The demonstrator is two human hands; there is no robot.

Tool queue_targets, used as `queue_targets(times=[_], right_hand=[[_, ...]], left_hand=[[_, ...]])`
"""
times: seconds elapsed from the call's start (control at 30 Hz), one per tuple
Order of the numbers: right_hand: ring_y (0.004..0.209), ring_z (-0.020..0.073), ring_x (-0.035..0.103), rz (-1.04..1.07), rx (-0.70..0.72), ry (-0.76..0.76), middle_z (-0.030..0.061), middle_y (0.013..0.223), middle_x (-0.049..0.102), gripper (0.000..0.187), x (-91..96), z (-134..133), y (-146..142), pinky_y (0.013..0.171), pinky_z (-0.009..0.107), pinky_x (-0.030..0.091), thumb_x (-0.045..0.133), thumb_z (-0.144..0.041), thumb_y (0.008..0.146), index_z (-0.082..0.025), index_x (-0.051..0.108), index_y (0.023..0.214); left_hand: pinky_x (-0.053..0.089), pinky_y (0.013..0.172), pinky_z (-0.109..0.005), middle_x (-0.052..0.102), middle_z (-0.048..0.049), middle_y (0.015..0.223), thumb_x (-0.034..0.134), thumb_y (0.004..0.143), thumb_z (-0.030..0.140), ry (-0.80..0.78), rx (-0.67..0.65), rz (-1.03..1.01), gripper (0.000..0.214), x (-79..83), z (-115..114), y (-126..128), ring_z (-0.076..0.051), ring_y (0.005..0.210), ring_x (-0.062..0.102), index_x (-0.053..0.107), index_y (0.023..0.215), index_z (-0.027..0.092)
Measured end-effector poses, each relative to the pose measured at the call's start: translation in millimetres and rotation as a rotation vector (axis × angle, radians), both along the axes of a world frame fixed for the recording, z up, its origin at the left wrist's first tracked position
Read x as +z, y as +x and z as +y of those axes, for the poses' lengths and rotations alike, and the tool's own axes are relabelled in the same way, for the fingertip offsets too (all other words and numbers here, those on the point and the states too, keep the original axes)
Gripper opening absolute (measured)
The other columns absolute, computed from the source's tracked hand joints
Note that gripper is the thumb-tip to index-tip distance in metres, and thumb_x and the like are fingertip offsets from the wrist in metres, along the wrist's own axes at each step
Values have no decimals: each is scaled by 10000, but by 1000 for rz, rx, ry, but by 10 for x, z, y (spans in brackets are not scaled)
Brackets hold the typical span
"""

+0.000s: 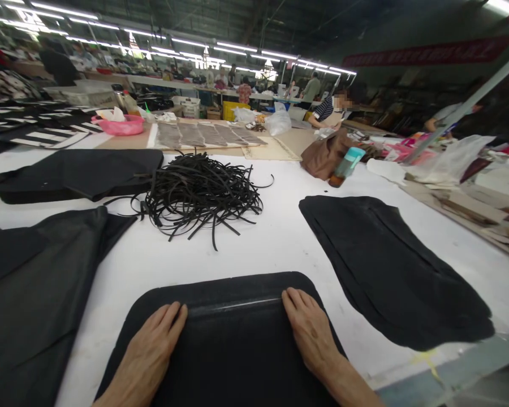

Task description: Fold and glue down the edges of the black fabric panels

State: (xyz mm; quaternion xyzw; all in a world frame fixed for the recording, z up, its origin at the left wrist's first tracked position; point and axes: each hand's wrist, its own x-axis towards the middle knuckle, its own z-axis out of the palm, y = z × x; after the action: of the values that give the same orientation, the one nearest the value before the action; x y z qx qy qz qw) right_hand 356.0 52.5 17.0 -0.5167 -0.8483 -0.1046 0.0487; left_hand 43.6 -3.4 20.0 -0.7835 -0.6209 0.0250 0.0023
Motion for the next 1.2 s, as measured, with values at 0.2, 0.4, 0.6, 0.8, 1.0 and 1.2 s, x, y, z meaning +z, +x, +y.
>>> queue_targets(times=[0.2,0.4,0.6,0.8,1.0,1.2], right_hand=[[933,262,541,-3,-154,-55,110,1034,608,336,129,74,-60,814,386,432,427,50,747,-154,646,899],[898,216,546,150,-10,-124,70,1028,602,246,273,222,-634,803,348,418,443,-56,826,-197,609,940],[869,212,536,176,126,-242,46,958,603,138,256,451,-1124,736,322,396,561,-197,818,-218,588,952],[805,184,504,174,137,-390,12,801,586,97,308,608,-1139,712,293,349,622,-288,783,-212,597,729],[739,140,507,192,138,-502,-12,808,567,86,381,577,-936,668,258,337,596,-248,800,-209,578,726],[740,162,504,227,133,-174,13,802,576,136,457,502,-821,680,283,327,515,-212,866,-202,593,756]], left_hand=[[467,918,-332,568,-116,1191,291,745,-85,36,202,30,517,102,-42,-245,-223,1085,531,583,1127,105],[429,957,-355,594,-75,1162,356,763,-26,17,-38,-217,457,266,5,191,-199,1067,532,568,1116,172],[265,1080,-368,404,-111,1376,430,831,182,-82,-520,-375,443,122,25,592,-239,1277,332,398,1270,138],[246,1086,-388,372,-121,1396,431,852,216,-69,-514,-385,437,-2,43,534,-249,1301,294,378,1280,144],[242,1088,-387,372,-116,1397,413,859,180,-35,-532,-376,415,0,49,521,-235,1305,280,383,1271,137],[337,1027,-388,437,-107,1352,406,866,176,-64,-534,-359,408,48,56,532,-236,1209,402,385,1272,146]])
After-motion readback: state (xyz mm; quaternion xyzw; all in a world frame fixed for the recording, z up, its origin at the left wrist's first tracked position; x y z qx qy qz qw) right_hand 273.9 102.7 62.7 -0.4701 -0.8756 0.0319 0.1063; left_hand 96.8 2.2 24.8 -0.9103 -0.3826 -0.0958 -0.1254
